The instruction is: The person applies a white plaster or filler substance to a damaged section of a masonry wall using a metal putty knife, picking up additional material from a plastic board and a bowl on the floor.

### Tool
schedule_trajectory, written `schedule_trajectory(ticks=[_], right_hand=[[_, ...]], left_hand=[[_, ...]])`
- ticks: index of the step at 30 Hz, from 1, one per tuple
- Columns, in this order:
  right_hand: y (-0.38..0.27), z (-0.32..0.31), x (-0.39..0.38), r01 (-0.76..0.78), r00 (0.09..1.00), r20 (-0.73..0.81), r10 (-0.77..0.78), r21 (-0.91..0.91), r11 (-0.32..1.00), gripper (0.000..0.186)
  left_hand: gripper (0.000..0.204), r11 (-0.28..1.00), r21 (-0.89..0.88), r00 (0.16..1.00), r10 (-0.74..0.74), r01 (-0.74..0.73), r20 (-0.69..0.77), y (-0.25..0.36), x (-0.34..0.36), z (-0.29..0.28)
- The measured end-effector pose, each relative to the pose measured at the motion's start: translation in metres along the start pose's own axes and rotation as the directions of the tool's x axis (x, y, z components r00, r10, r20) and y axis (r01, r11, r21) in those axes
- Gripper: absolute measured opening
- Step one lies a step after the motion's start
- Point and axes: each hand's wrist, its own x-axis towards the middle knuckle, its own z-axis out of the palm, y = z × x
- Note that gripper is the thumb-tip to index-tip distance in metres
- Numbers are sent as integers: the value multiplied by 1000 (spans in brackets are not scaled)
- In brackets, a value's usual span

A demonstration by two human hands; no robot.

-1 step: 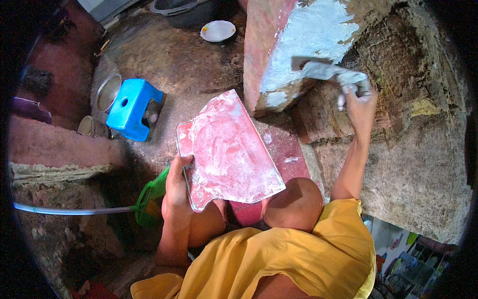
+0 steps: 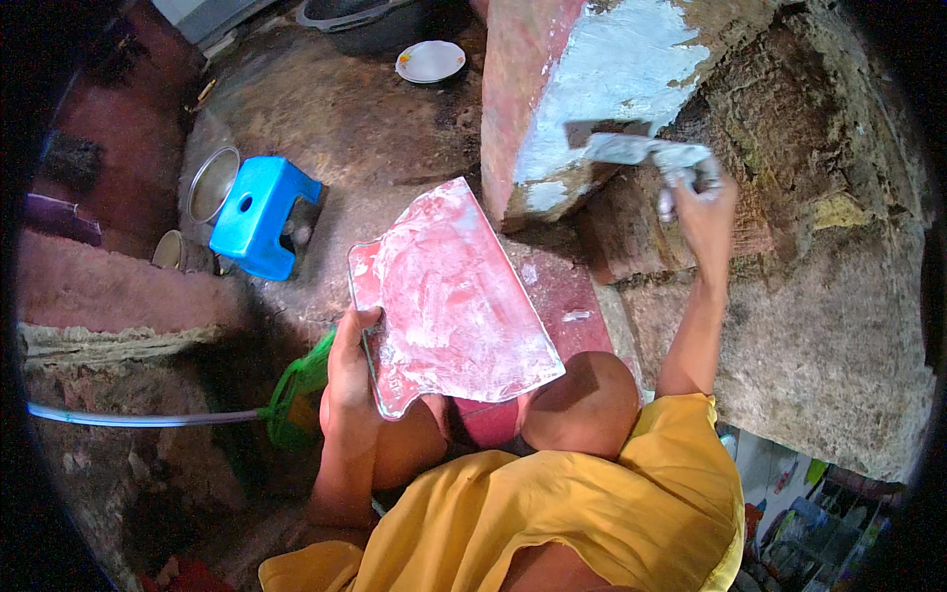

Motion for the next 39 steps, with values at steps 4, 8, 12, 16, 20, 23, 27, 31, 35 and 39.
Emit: schedule_trajectory(ticks=[4,8,12,16,20,23,27,31,35,39], right_hand=[[13,16,-3,-12,995,98,11,4,1000,15],[5,21,0,-4,1000,6,4,8,1000,17],[5,21,4,-56,998,3,56,72,996,18],[20,21,7,60,985,-163,-58,3,998,18],[-7,8,-2,-27,993,-112,45,154,988,18],[-6,10,-3,-37,995,-86,47,118,992,19],[-3,24,-2,-21,999,-49,24,63,998,21],[25,20,17,88,990,-114,-88,-5,996,22],[-9,19,15,18,995,-96,-10,91,996,24],[-26,7,11,-26,985,-167,29,21,999,27]], left_hand=[[32,1000,21,1000,-5,6,-15,0,0,2],[33,997,53,992,-41,48,-123,0,1,1],[33,997,63,994,-41,48,-103,2,1,1],[34,998,55,995,-37,43,-95,2,0,3],[35,999,44,999,-27,28,-26,3,-2,5],[35,996,79,999,-25,28,-41,2,0,2],[34,997,72,996,-35,41,-87,-1,4,-2],[34,998,33,995,-52,55,-89,-2,5,0],[33,998,22,995,-57,59,-83,-2,6,-5],[33,997,-10,994,-73,72,-84,-3,8,-4]])
